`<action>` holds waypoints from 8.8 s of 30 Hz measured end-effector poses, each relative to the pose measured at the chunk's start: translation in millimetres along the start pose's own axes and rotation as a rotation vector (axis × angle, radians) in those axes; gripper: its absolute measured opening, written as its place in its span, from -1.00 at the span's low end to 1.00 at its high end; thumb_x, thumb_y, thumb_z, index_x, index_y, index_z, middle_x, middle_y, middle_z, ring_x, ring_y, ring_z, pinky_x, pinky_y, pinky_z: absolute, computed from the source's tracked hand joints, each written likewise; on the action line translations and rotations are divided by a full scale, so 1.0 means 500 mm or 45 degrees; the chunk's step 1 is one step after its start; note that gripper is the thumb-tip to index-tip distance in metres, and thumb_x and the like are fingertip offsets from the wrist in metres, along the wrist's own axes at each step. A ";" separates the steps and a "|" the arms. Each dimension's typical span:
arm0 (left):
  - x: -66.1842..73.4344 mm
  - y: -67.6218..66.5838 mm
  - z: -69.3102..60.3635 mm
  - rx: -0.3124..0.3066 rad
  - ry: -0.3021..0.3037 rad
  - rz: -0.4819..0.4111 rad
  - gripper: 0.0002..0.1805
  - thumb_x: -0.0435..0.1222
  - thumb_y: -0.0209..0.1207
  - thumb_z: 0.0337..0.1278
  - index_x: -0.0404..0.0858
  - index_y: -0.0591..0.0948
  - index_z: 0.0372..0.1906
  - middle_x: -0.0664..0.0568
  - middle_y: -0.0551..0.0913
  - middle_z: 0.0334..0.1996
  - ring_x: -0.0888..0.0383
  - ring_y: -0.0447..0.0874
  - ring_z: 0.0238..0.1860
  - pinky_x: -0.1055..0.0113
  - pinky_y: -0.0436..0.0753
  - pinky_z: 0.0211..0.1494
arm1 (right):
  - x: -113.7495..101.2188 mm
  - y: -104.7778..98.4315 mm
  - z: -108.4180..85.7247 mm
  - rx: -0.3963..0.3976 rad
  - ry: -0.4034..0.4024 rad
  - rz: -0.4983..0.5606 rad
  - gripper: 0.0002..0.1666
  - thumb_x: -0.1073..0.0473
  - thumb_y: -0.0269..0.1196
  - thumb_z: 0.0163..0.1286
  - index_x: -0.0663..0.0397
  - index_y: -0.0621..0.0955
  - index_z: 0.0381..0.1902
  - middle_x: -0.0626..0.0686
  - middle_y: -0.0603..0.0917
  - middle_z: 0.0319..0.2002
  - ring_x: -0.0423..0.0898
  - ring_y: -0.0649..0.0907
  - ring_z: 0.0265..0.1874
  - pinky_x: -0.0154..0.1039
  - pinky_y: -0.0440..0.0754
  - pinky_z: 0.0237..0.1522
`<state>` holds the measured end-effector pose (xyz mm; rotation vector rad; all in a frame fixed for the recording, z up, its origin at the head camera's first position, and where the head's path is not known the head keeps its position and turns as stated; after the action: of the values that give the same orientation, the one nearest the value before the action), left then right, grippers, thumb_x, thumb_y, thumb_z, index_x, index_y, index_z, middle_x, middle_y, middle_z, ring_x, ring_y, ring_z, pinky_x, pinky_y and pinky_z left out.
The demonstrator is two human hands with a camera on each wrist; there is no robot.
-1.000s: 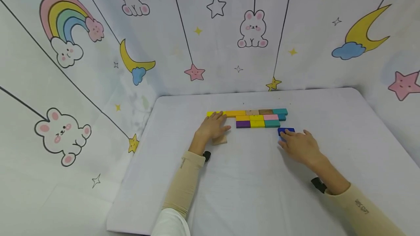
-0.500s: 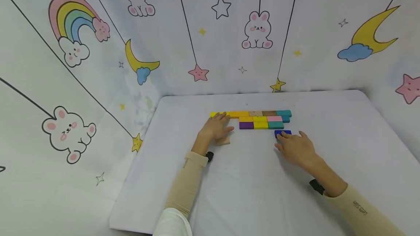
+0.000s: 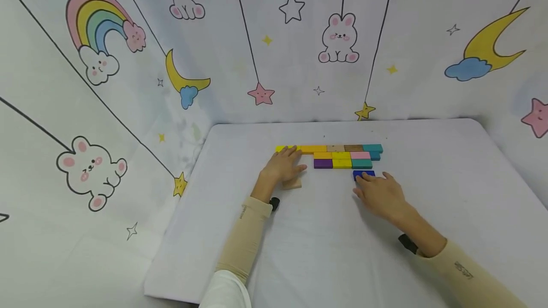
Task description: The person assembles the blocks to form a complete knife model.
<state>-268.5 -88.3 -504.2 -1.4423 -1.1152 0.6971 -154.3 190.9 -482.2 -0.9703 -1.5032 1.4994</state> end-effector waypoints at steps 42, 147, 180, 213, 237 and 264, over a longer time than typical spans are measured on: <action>0.002 -0.005 -0.001 -0.019 -0.013 -0.002 -0.23 0.23 -0.09 0.58 -0.06 0.21 0.67 0.02 0.04 0.69 -0.07 -0.06 0.68 -0.10 0.03 0.68 | -0.103 0.016 0.051 -0.026 0.009 -0.019 -0.37 -0.09 0.32 0.51 0.26 0.62 0.32 0.30 0.64 0.29 0.25 0.61 0.30 0.39 0.32 0.45; 0.002 -0.004 0.001 0.002 -0.032 0.027 -0.23 0.23 -0.09 0.57 -0.05 0.23 0.66 0.02 0.09 0.68 -0.06 -0.01 0.67 -0.10 0.09 0.67 | -0.183 0.012 0.119 -0.177 0.066 0.101 -0.29 -0.15 0.16 0.61 0.20 0.47 0.48 0.29 0.44 0.47 0.28 0.43 0.46 0.46 0.22 0.46; 0.002 -0.002 0.003 0.012 -0.024 0.026 -0.24 0.23 -0.09 0.57 -0.06 0.24 0.65 0.01 0.09 0.68 -0.09 0.00 0.67 -0.12 0.10 0.66 | -0.182 0.015 0.122 -0.140 0.082 0.150 -0.27 -0.19 0.12 0.62 0.21 0.48 0.47 0.34 0.40 0.49 0.34 0.37 0.49 0.47 0.26 0.44; 0.003 -0.010 -0.005 0.000 -0.015 -0.015 -0.25 0.22 -0.10 0.59 -0.03 0.22 0.66 0.02 0.06 0.69 -0.07 -0.05 0.68 -0.13 0.07 0.67 | -0.289 -0.001 0.105 -0.257 -0.204 0.118 -0.22 -0.21 0.12 0.61 0.18 0.39 0.55 0.14 0.33 0.57 0.16 0.30 0.57 0.27 0.24 0.54; 0.003 -0.008 -0.001 -0.015 -0.033 0.010 -0.24 0.24 -0.10 0.58 -0.04 0.22 0.66 0.02 0.07 0.68 -0.08 -0.03 0.68 -0.13 0.06 0.67 | -0.262 -0.014 0.086 -0.226 -0.170 0.060 -0.31 -0.17 0.22 0.57 0.07 0.49 0.49 0.12 0.50 0.46 0.21 0.42 0.49 0.34 0.22 0.53; 0.005 -0.007 -0.001 -0.001 -0.045 0.005 -0.24 0.21 -0.06 0.58 -0.06 0.23 0.66 0.00 0.09 0.68 -0.09 0.00 0.67 -0.11 0.06 0.68 | -0.219 -0.003 0.054 -0.172 -0.129 -0.004 -0.34 -0.14 0.33 0.48 0.08 0.58 0.39 0.12 0.58 0.38 0.27 0.48 0.42 0.42 0.26 0.47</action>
<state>-268.2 -86.5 -500.6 -1.4377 -1.1405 0.7275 -135.5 79.8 -482.0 -0.9820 -1.6961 1.4793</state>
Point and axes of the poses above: each hand's wrist, its own z-axis towards the middle knuckle, its own y-axis out of the palm, x = y × z, the point moved 2 cm from there along z, towards the middle knuckle
